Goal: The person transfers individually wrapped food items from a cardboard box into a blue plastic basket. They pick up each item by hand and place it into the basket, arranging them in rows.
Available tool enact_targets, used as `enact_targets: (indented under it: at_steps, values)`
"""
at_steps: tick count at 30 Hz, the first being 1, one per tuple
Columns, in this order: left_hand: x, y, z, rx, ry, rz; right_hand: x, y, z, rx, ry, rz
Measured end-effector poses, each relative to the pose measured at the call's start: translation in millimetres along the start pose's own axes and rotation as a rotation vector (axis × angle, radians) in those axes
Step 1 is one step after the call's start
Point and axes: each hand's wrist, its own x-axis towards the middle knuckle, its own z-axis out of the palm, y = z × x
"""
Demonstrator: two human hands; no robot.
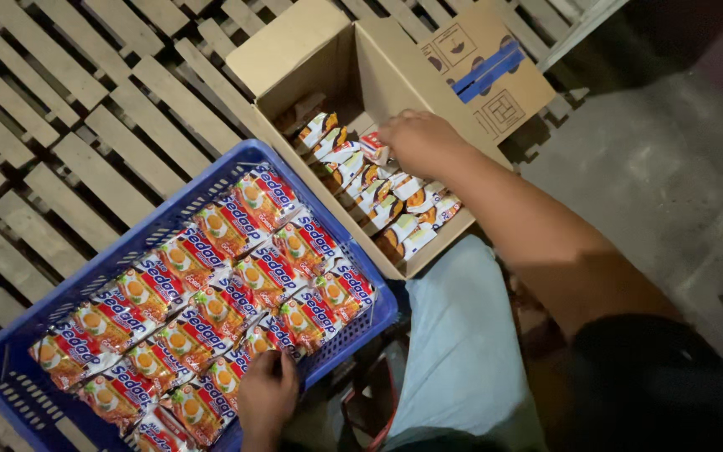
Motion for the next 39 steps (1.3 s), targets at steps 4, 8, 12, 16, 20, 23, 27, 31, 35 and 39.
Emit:
enact_targets:
  at_steps: [4,8,12,16,20,23,27,31,35,39]
  values:
    - [-1,-7,6,-0.035,0.103,0.087,-98,-57,-88,0.268,-0.089,0.342]
    - [-13,11,-9,-0.036,0.038,-0.026,-151,-34,-53,0.698,0.176,0.327]
    - [-16,-3,5,-0.043,0.131,0.025,-184,-34,0,1.52,0.393,0.412]
    - [-9,-21,21,-0.09,0.24,0.097,-207,-38,69,1.973,0.545,0.208]
    - [-16,-25,20,-0.13,0.298,0.218,-228,-81,97,2.164,0.512,0.239]
    - [-22,-21,21,-0.392,0.269,0.253,-227,-109,132,2.22,0.461,0.192]
    - [-21,-26,36,-1.109,-0.047,0.436,-213,-139,198,2.316,0.231,0.134]
    - [-51,-11,17,-1.403,-0.251,0.501,-204,-187,198,2.28,0.051,0.117]
    - [-58,-18,9,-1.461,-0.126,0.342,-188,-216,179,1.994,-0.003,-0.062]
    - [-55,-62,-1,-1.369,0.206,0.123,-161,-205,109,1.073,0.501,-0.292]
